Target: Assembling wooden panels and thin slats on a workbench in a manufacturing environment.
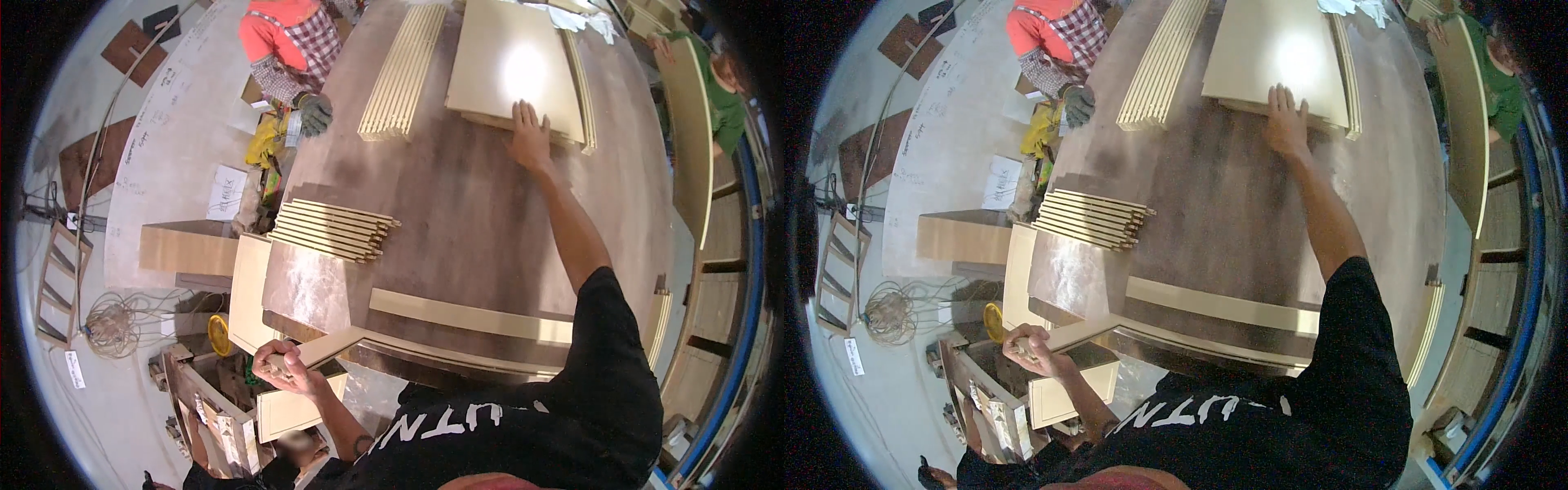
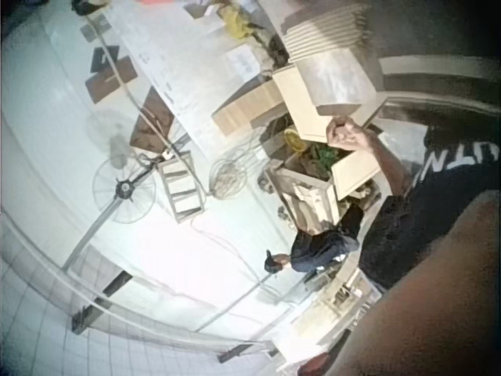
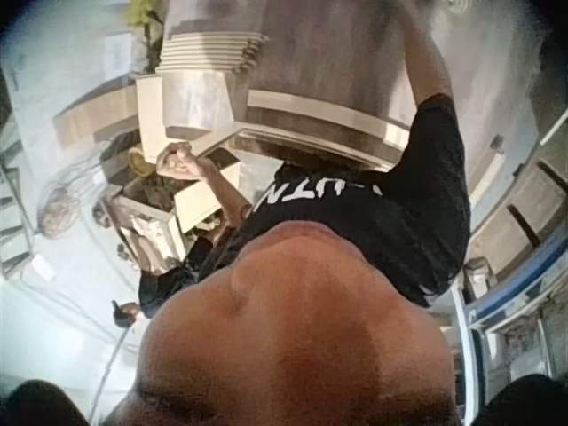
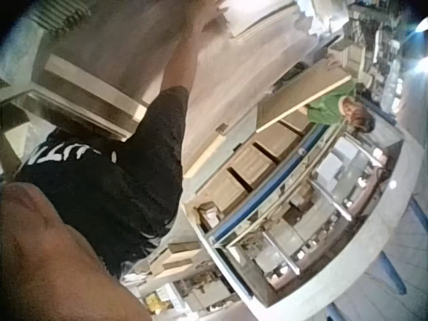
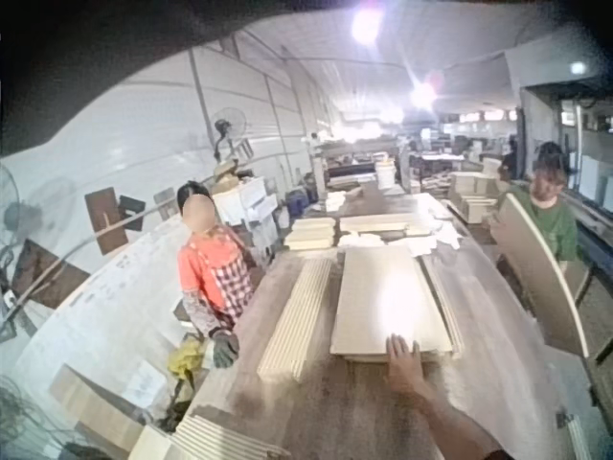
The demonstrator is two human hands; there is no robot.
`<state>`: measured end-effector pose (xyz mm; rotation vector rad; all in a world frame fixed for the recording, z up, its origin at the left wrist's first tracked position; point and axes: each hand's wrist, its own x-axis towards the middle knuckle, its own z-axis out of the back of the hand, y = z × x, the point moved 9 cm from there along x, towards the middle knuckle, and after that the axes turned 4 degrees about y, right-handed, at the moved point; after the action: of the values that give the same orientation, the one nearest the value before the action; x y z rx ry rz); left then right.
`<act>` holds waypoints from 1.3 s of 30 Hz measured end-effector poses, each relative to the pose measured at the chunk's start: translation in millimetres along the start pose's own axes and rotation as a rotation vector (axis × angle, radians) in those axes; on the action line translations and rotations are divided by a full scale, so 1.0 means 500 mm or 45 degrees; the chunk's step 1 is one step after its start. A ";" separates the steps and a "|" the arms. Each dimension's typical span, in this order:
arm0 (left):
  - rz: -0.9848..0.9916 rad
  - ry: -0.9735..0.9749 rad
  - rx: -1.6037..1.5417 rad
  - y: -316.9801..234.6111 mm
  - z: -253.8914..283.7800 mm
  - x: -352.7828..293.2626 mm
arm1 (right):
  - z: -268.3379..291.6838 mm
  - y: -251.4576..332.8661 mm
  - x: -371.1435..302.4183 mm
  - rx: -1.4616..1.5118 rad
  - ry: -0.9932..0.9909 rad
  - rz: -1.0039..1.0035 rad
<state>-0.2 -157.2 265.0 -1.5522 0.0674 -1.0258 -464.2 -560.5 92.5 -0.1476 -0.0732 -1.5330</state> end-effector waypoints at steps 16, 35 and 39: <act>-0.068 0.039 -0.055 0.002 0.044 -0.015 | -0.008 -0.239 -0.300 1.167 0.033 -0.807; -0.095 0.154 -0.033 0.008 0.063 -0.013 | 0.584 -0.213 -0.494 0.989 0.279 -0.010; 0.011 0.171 -0.153 -0.001 0.049 -0.008 | 0.499 -0.246 -0.558 0.821 0.640 -0.076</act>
<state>12.2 -135.8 265.8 -1.5882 0.2323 -1.1354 -586.4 -252.9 306.1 0.7538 -0.1677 -1.4944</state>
